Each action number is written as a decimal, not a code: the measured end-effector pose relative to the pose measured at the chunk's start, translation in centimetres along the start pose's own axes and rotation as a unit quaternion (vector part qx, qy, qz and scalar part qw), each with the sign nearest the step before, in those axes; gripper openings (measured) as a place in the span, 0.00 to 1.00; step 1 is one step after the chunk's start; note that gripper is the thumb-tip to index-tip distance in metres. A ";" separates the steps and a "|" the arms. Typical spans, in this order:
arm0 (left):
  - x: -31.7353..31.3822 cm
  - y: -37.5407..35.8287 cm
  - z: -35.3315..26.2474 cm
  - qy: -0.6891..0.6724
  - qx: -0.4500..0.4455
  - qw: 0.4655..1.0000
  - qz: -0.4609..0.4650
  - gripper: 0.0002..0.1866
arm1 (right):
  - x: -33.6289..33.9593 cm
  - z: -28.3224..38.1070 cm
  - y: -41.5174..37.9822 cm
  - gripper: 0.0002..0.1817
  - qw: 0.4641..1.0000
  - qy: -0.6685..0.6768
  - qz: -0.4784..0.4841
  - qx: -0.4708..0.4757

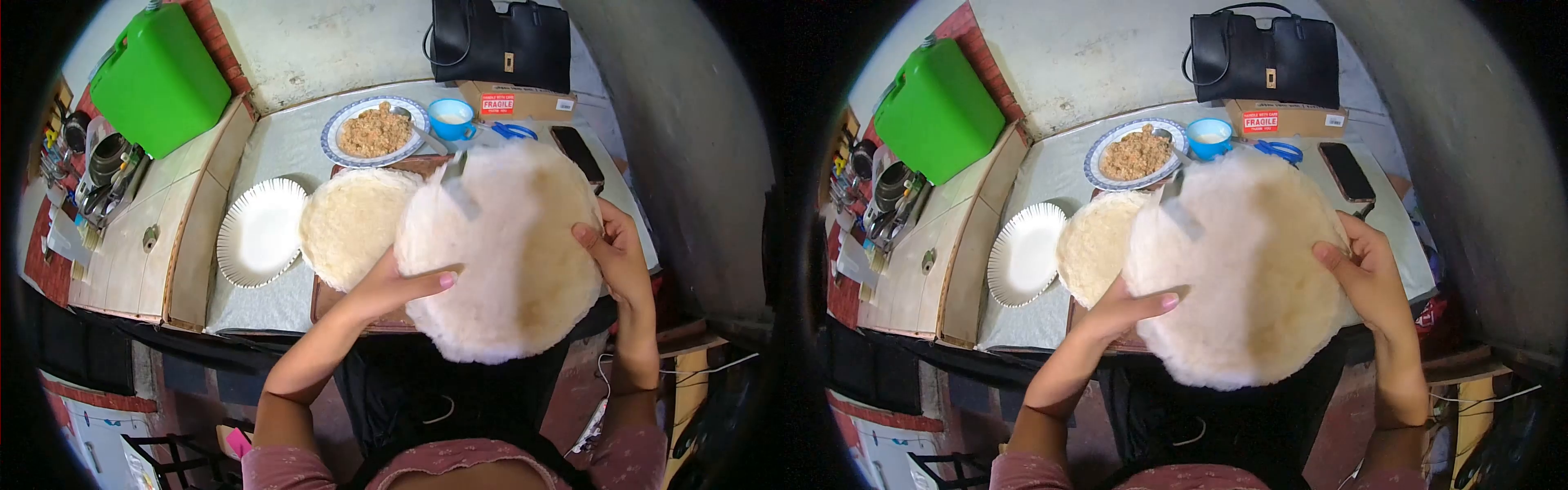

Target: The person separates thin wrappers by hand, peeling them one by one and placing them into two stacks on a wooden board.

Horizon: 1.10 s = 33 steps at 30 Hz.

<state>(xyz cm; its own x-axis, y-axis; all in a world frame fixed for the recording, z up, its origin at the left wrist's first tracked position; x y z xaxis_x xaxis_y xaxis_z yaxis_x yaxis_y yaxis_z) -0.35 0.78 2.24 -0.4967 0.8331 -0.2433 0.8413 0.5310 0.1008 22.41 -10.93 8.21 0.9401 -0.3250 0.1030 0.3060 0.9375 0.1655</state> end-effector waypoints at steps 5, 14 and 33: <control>2.3 -1.6 0.2 -0.117 0.111 0.979 -0.128 0.33 | -0.9 -4.4 0.6 0.20 0.995 0.081 -0.009 -0.062; 28.5 -0.2 -12.3 0.242 -0.195 0.818 -0.484 0.24 | -5.1 -6.1 -3.5 0.22 0.955 -0.277 0.096 0.036; 34.6 4.3 -7.4 0.568 -0.073 0.738 -0.357 0.29 | -5.1 -7.4 -3.3 0.15 0.950 -0.289 0.066 0.103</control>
Point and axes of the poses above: each hand's wrist, its own y-axis towards the middle knuckle, its own x-axis out of the back of the hand, z = x × y, the point moved 7 cm from there along y, towards the middle knuckle, and after that the axes turned 1 degree about -y, right-handed, at the moved point
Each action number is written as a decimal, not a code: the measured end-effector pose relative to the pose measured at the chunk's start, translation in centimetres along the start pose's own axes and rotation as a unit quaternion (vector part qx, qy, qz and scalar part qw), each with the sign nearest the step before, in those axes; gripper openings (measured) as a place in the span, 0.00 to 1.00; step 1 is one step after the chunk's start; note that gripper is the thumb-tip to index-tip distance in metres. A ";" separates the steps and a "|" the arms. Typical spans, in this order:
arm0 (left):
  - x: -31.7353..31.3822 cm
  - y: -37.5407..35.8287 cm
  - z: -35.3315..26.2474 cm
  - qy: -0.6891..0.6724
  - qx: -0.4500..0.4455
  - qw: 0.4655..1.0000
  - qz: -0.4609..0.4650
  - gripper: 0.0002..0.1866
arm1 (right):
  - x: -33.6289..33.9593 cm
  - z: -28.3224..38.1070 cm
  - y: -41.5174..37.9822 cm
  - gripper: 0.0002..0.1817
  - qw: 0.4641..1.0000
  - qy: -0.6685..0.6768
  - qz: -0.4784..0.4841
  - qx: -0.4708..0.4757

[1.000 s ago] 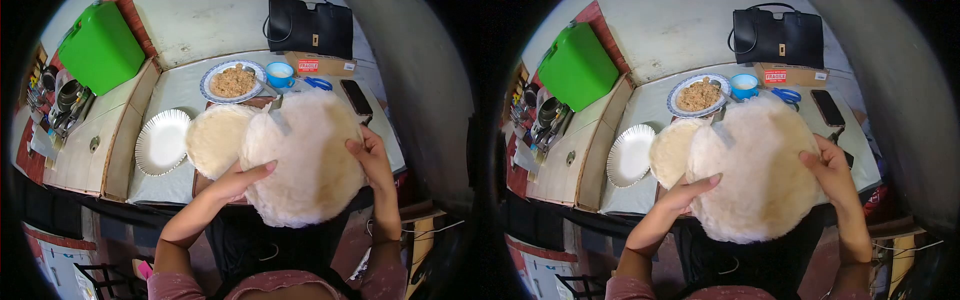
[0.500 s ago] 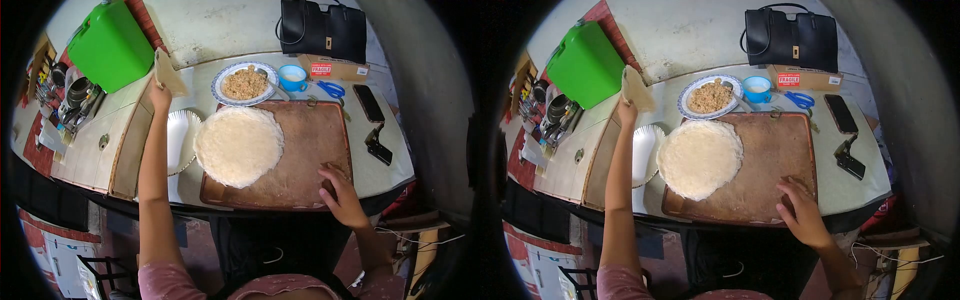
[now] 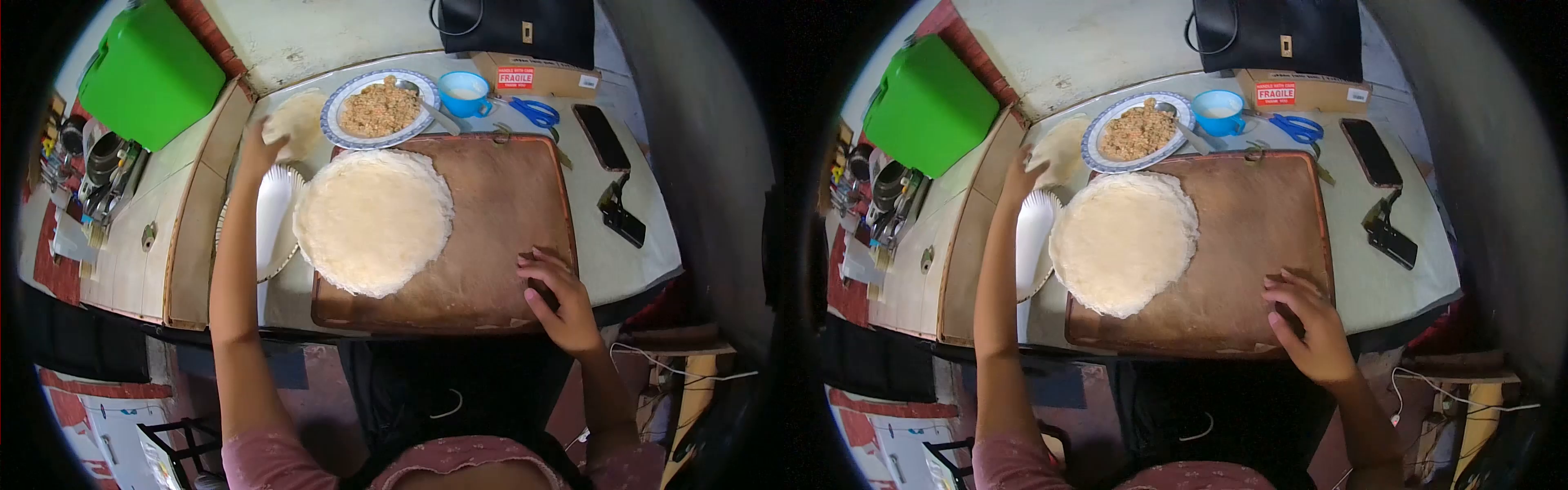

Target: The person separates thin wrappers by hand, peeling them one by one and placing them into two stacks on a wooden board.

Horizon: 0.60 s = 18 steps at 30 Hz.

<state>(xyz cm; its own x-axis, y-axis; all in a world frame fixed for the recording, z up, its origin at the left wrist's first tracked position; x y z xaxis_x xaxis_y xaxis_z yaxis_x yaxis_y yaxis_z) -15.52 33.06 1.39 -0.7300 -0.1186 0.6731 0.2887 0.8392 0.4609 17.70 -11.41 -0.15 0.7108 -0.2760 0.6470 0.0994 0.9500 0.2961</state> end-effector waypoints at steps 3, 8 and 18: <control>-2.1 -6.8 -7.9 -0.105 0.094 0.955 0.262 0.34 | -0.1 0.0 -0.1 0.15 1.000 -0.008 -0.010 0.004; -4.5 -9.9 -10.3 0.113 0.033 0.937 0.330 0.50 | -0.2 0.1 -0.1 0.14 1.000 -0.016 -0.020 0.003; -4.0 -9.2 -12.7 0.057 0.003 0.946 0.320 0.34 | -0.2 0.9 -0.8 0.10 0.991 -0.100 -0.064 0.068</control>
Point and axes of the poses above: each hand's wrist, its own y-axis towards the middle knuckle, its own x-axis out of the back of the hand, z = x × y, the point moved 7 cm from there along y, towards the middle knuckle, and after that the axes turned 1 degree about -y, right-handed, at the moved point
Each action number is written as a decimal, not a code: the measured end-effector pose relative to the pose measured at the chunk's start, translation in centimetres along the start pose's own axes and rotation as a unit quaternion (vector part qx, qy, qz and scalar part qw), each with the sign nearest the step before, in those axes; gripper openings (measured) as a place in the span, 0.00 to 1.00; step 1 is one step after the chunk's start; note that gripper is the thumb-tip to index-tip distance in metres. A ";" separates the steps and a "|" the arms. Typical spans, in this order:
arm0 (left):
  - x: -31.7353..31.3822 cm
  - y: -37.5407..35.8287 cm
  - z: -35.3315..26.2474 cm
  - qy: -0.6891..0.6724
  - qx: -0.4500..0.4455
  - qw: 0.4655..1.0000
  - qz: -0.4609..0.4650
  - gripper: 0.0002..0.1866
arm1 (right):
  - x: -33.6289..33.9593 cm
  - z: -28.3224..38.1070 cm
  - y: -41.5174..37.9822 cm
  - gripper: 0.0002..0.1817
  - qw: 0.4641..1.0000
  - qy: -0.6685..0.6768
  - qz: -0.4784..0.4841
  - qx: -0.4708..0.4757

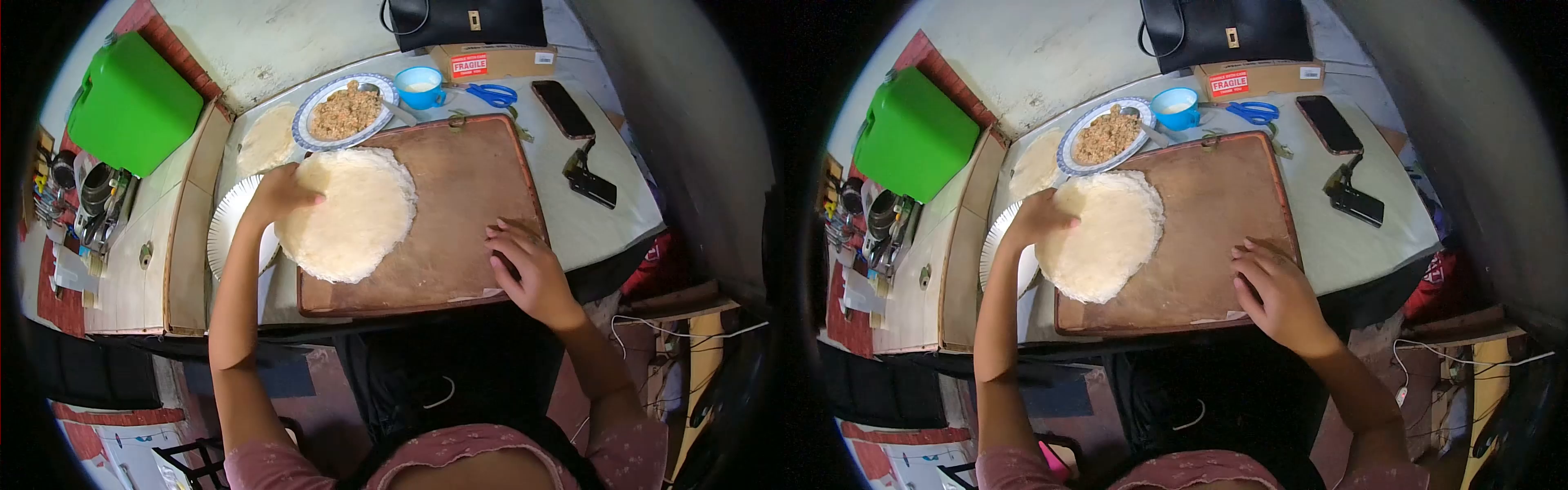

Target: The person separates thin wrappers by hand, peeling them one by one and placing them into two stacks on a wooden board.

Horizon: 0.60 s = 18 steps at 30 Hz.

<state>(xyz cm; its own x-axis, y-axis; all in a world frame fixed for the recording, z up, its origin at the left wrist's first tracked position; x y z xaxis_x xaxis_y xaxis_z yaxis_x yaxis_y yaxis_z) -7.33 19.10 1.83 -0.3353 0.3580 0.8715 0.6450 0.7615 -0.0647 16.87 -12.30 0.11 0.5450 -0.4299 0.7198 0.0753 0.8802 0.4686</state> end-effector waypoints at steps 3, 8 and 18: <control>0.0 -0.8 -0.7 -0.030 0.044 0.997 0.059 0.30 | 0.2 -0.7 0.4 0.09 1.000 0.006 -0.002 0.010; 0.1 -1.6 -2.8 -0.034 -0.156 0.987 -0.001 0.22 | 0.5 -1.6 0.5 0.09 0.998 0.056 -0.002 0.001; 0.7 -2.6 -7.2 -0.103 -0.227 0.967 -0.041 0.16 | 0.3 -2.8 1.7 0.28 0.979 0.180 0.066 -0.076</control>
<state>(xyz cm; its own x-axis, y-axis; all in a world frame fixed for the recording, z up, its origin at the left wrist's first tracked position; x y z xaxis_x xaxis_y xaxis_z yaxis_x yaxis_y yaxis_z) -4.30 13.46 6.16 -0.4973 0.4424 0.7463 0.8304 0.4920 0.2616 19.54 -10.38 -0.34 0.8150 -0.2356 0.5293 0.0929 0.9549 0.2821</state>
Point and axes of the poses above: each hand's wrist, its own y-axis towards the middle knuckle, its own x-axis out of the back of the hand, z = x × y, the point moved 7 cm from there along y, towards the middle knuckle, and after that the axes turned 1 degree about -y, right-handed, at the moved point
